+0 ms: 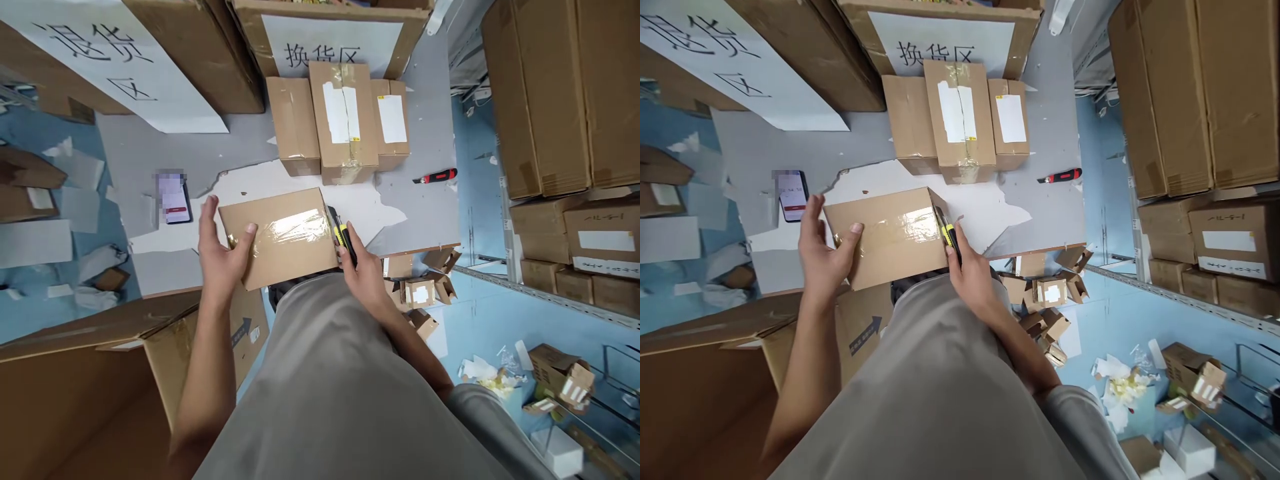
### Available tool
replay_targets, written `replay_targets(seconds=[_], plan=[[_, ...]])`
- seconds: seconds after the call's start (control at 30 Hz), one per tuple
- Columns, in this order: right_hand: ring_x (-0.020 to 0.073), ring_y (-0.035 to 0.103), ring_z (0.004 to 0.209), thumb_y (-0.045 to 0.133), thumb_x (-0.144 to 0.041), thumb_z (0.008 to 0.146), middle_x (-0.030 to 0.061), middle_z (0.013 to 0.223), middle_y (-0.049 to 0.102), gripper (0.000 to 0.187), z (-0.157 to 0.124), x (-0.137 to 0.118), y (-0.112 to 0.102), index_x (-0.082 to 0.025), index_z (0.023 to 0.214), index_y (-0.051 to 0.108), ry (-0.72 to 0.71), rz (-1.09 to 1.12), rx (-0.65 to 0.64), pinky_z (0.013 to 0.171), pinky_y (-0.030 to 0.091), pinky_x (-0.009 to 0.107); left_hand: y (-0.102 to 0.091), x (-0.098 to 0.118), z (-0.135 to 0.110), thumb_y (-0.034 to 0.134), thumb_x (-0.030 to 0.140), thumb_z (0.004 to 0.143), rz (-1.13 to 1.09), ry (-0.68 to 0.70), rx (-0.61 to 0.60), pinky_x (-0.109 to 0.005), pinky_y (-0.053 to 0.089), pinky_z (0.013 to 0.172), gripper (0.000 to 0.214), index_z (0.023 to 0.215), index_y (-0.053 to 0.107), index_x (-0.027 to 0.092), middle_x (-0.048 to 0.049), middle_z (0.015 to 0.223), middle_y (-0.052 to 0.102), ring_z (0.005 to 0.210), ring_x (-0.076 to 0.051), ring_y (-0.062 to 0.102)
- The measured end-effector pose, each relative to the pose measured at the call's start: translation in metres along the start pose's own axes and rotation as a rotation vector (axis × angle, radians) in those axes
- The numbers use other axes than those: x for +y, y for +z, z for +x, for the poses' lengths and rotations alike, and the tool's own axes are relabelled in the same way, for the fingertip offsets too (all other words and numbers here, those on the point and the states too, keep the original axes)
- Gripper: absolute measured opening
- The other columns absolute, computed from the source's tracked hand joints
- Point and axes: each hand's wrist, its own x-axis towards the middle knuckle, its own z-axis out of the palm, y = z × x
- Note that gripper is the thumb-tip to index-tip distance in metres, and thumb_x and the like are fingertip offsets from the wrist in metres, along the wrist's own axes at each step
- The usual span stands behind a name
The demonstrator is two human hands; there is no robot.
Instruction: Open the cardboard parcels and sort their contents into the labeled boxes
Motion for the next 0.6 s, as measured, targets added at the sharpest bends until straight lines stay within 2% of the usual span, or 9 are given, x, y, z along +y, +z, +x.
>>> replay_targets(seconds=[0.07, 0.1, 0.17, 0.23, 0.3, 0.37, 0.47, 0.6], plan=[[0.0259, 0.083, 0.126, 0.030, -0.036, 0.124, 0.0120, 0.154, 0.080, 0.068, -0.004, 0.000, -0.005, -0.023, 0.190, 0.020, 0.006, 0.012, -0.006, 0.107, 0.066, 0.038, 0.006, 0.029, -0.001, 0.074, 0.075, 0.103, 0.074, 0.096, -0.003, -0.075, 0.017, 0.148, 0.081, 0.174, 0.049, 0.045, 0.0040, 0.188, 0.045, 0.184, -0.043, 0.013], [0.0261, 0.083, 0.125, 0.029, -0.036, 0.124, 0.0120, 0.151, 0.081, 0.068, -0.006, 0.000, -0.006, -0.023, 0.190, 0.018, 0.012, 0.014, -0.014, 0.107, 0.066, 0.039, 0.011, 0.043, -0.002, 0.074, 0.072, 0.104, 0.081, 0.141, -0.043, -0.078, 0.016, 0.147, 0.075, 0.170, 0.054, 0.044, 0.0033, 0.186, 0.048, 0.184, -0.043, 0.011], [0.0268, 0.083, 0.123, 0.030, -0.035, 0.124, 0.0119, 0.145, 0.083, 0.069, -0.009, -0.002, -0.010, -0.023, 0.191, 0.016, 0.019, 0.002, -0.033, 0.105, 0.066, 0.039, 0.026, 0.067, -0.002, 0.073, 0.067, 0.106, 0.077, 0.221, -0.164, -0.081, 0.017, 0.146, 0.059, 0.160, 0.066, 0.042, -0.0011, 0.178, 0.058, 0.183, -0.043, 0.019], [0.0270, 0.084, 0.118, 0.033, -0.033, 0.123, 0.0111, 0.139, 0.086, 0.070, -0.010, -0.004, -0.012, -0.022, 0.191, 0.017, 0.014, -0.028, -0.053, 0.103, 0.066, 0.039, 0.044, 0.080, -0.002, 0.068, 0.063, 0.110, 0.091, 0.283, -0.279, -0.081, 0.019, 0.145, 0.046, 0.149, 0.073, 0.039, -0.0032, 0.168, 0.068, 0.178, -0.041, 0.034], [0.0264, 0.085, 0.113, 0.035, -0.033, 0.123, 0.0100, 0.133, 0.087, 0.070, -0.010, -0.007, -0.015, -0.022, 0.190, 0.020, 0.004, -0.045, -0.075, 0.101, 0.066, 0.037, 0.058, 0.082, -0.002, 0.062, 0.059, 0.113, 0.120, 0.316, -0.336, -0.078, 0.020, 0.146, 0.038, 0.141, 0.078, 0.038, -0.0037, 0.159, 0.074, 0.174, -0.038, 0.045], [0.0261, 0.084, 0.111, 0.034, -0.033, 0.123, 0.0095, 0.128, 0.087, 0.069, -0.009, -0.010, -0.017, -0.021, 0.190, 0.021, 0.007, -0.029, -0.109, 0.099, 0.065, 0.036, 0.067, 0.078, -0.001, 0.061, 0.056, 0.114, 0.140, 0.329, -0.342, -0.076, 0.021, 0.146, 0.036, 0.136, 0.080, 0.036, -0.0048, 0.157, 0.076, 0.171, -0.037, 0.048], [0.0264, 0.083, 0.113, 0.032, -0.032, 0.123, 0.0115, 0.131, 0.086, 0.068, -0.007, -0.017, -0.021, -0.019, 0.189, 0.023, 0.036, 0.009, -0.151, 0.102, 0.063, 0.035, 0.069, 0.070, 0.001, 0.062, 0.055, 0.113, 0.141, 0.337, -0.328, -0.076, 0.023, 0.145, 0.033, 0.133, 0.081, 0.036, -0.0060, 0.158, 0.076, 0.172, -0.037, 0.048], [0.0265, 0.082, 0.120, 0.032, -0.030, 0.123, 0.0140, 0.148, 0.082, 0.067, -0.003, -0.025, -0.022, -0.018, 0.189, 0.025, 0.059, -0.012, -0.158, 0.106, 0.063, 0.036, 0.067, 0.067, 0.002, 0.062, 0.054, 0.114, 0.141, 0.343, -0.322, -0.076, 0.022, 0.145, 0.033, 0.135, 0.081, 0.036, -0.0060, 0.160, 0.075, 0.172, -0.038, 0.047]])
